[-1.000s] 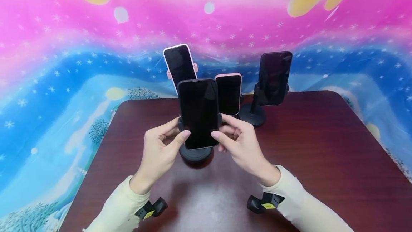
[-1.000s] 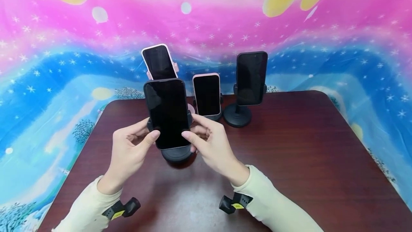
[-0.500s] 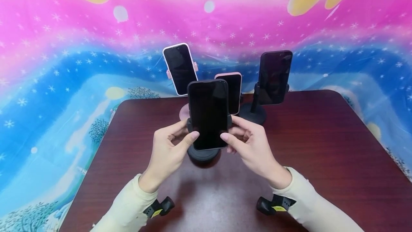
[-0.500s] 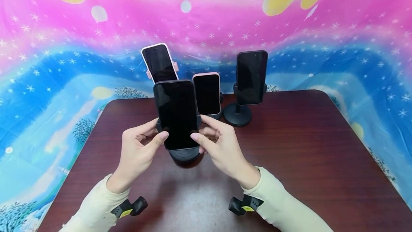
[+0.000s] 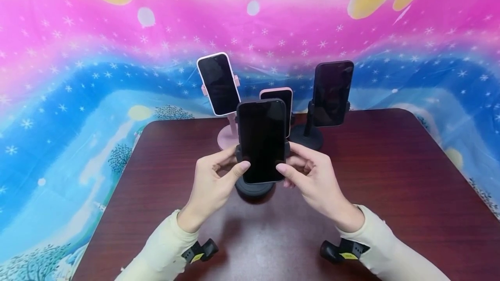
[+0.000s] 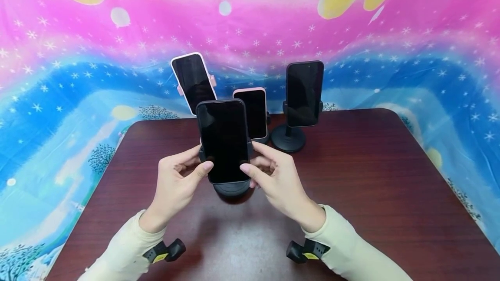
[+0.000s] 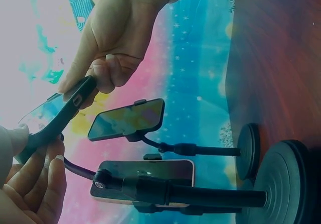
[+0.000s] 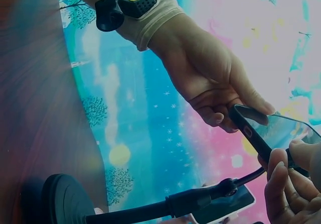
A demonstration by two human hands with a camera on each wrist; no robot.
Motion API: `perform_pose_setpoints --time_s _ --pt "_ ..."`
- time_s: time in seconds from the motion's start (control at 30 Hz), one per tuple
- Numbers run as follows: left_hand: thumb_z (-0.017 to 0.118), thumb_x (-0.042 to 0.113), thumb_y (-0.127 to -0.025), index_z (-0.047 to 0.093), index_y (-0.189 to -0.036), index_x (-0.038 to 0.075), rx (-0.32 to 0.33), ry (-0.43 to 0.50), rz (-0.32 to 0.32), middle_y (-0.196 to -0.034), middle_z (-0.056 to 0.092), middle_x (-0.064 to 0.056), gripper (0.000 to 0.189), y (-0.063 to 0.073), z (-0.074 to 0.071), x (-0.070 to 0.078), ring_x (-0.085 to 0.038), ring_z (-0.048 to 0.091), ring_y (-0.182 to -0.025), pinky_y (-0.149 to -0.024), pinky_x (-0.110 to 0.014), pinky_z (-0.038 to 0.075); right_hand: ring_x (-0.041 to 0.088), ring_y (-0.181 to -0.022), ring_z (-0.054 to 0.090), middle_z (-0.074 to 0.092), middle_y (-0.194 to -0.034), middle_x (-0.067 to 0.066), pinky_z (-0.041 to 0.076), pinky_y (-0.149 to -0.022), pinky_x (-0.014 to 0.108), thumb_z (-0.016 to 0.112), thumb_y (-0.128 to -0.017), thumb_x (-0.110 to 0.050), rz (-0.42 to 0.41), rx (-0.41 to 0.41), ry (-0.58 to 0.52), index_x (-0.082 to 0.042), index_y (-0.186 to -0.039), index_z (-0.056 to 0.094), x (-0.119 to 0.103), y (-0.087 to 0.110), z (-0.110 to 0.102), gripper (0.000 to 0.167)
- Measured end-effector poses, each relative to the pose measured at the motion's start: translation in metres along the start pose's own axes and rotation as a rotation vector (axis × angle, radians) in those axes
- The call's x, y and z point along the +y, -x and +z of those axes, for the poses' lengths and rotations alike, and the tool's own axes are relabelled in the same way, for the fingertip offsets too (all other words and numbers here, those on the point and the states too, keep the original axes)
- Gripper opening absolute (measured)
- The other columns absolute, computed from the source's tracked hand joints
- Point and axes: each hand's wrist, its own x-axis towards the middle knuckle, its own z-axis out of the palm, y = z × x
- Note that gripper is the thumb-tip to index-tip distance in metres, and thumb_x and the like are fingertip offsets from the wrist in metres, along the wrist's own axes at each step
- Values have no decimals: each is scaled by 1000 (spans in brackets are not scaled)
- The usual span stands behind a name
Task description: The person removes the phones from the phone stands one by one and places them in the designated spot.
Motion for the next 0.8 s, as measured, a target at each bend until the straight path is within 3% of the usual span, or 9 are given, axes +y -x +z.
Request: perform_pose_setpoints --time_s 0.8 --pt "75 0 -88 69 -124 -3 -43 30 -37 -98 78 -19 37 0 20 -9 0 71 -84 -70 -23 62 12 -52 61 73 -78 -8 56 -51 24 70 -87 11 -14 33 71 2 -128 64 7 12 -17 42"
